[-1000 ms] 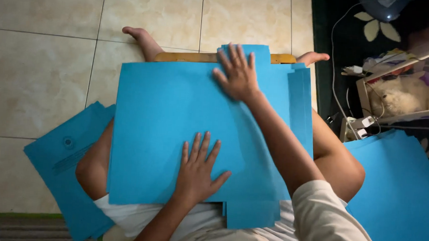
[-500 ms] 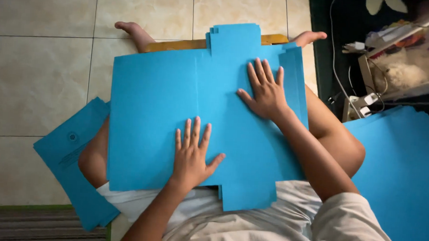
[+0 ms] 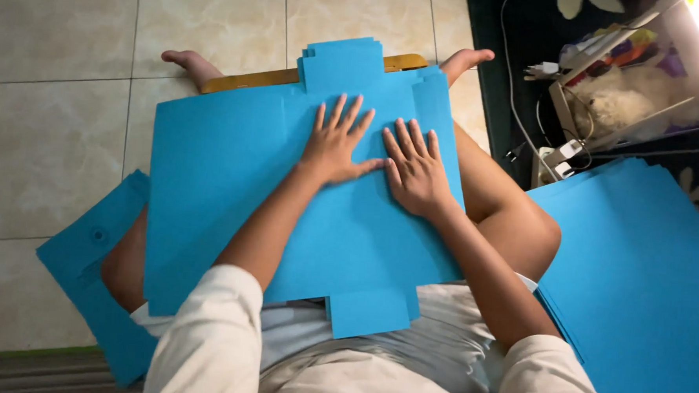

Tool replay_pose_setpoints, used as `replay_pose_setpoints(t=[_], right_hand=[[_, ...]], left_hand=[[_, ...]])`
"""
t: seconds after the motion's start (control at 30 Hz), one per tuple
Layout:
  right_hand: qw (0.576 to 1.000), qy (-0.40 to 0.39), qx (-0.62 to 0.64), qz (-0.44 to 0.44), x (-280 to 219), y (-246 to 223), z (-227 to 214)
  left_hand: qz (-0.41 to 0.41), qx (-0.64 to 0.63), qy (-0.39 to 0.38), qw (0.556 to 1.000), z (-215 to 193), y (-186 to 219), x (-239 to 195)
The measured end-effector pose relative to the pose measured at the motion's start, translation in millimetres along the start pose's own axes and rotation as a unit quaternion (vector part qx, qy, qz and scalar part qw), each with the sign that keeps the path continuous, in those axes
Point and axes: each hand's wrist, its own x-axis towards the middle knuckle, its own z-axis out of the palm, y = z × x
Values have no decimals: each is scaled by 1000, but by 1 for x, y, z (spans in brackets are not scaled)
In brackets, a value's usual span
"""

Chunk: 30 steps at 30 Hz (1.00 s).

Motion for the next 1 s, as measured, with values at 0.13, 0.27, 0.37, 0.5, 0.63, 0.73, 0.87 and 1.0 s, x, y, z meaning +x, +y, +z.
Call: replay_pose_setpoints(t=[0.13, 0.27, 0.37, 0.5, 0.63, 0.73, 0.87, 1.0], right_hand=[[1000, 0, 9, 11, 2, 0, -1], [1000, -1, 21, 23, 2, -6, -7], [993, 112, 23, -36, 1, 1, 9], [998, 7, 25, 53, 5, -8, -3], [996, 19, 29, 79, 4, -11, -3], [994, 29, 35, 101, 2, -13, -3], [991, 36, 34, 127, -1, -15, -5], [989, 40, 35, 141, -2, -17, -6]], left_hand=[[-19, -25, -22, 999, 9, -32, 52], [-110, -18, -5, 994, 17, -55, 77], [-137, -13, 20, 990, 14, -46, 73], [-134, -28, 20, 990, -8, -25, 37], [-118, -42, 11, 992, -24, -10, -8], [-113, -44, 0, 993, -33, 1, -42], [-110, -46, -27, 993, -45, 12, -87], [-110, -34, -37, 993, -59, 25, -129]])
